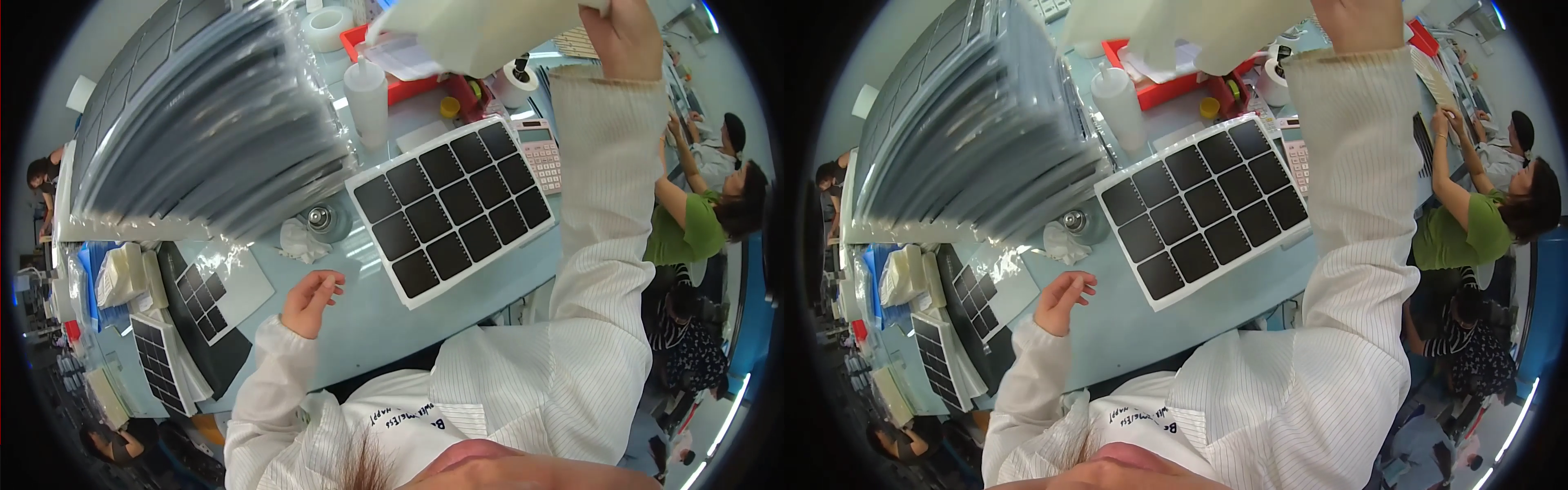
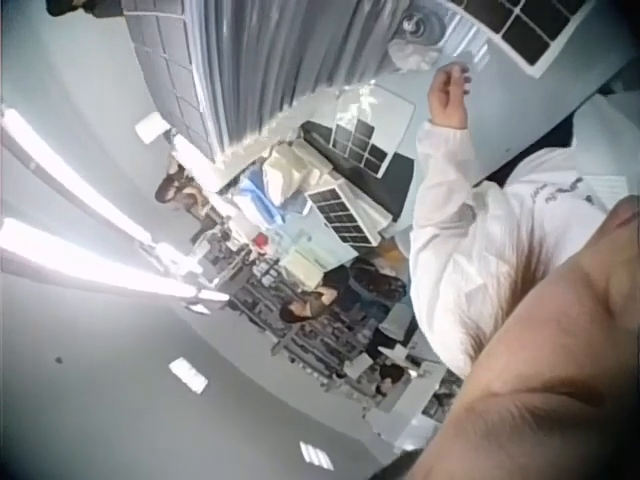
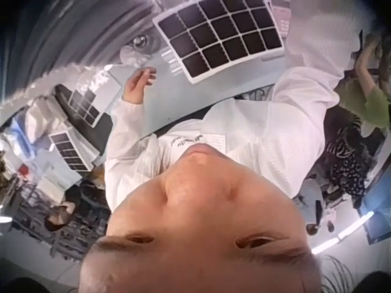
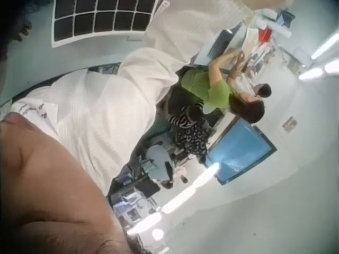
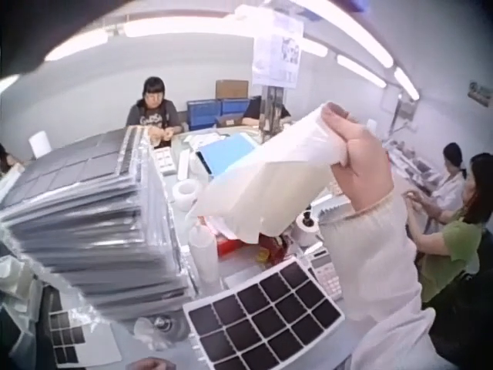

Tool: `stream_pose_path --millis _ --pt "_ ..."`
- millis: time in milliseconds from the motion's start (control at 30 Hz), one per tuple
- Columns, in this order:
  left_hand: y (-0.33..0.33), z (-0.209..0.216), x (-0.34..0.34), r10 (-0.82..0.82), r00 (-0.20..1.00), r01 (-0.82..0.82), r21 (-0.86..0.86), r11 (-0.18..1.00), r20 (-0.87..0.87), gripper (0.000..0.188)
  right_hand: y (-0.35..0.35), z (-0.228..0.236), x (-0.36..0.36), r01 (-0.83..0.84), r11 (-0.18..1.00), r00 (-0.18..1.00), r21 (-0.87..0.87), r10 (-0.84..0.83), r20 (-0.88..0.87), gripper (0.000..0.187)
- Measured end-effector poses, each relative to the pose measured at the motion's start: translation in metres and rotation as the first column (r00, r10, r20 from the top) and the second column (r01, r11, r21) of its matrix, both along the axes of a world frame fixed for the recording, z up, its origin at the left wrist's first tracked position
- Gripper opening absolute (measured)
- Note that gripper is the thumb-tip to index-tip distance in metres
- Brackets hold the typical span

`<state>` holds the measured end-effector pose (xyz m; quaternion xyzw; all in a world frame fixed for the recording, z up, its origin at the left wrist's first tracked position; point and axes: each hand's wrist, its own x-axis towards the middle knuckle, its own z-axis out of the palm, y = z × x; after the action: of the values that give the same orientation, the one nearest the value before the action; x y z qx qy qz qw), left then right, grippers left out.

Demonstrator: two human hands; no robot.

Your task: Applying and smoothing protective film onto small solar panels using a handheld tool.

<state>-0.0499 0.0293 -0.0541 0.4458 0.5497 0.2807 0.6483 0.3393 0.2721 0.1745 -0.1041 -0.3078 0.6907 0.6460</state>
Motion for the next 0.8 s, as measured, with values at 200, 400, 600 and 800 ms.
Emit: stream_pose_path --millis 200,400,600,800 --pt "0.002 0.002 -0.034 0.006 0.994 0.024 0.263 0.965 -0.11 0.028 -0.093 -0.013 -0.06 0.256 0.903 0.8 0.346 -0.399 0.448 0.022" --pt "-0.027 -0.011 -0.066 -0.029 0.998 0.048 0.34 0.939 -0.061 0.035 -0.171 -0.043 -0.186 -0.196 0.883 0.831 0.427 -0.081 0.55 0.027" --pt "-0.034 -0.121 -0.088 0.119 -0.132 0.195 -0.092 0.976 0.984 0.065 -0.217 -0.041 -0.26 -0.638 0.724 0.689 0.262 0.385 0.613 0.027" --pt "-0.086 -0.054 -0.068 -0.337 0.276 0.427 0.2 0.882 0.9 0.074 -0.266 -0.084 -0.282 -0.731 0.665 0.517 0.154 0.392 0.761 0.048"
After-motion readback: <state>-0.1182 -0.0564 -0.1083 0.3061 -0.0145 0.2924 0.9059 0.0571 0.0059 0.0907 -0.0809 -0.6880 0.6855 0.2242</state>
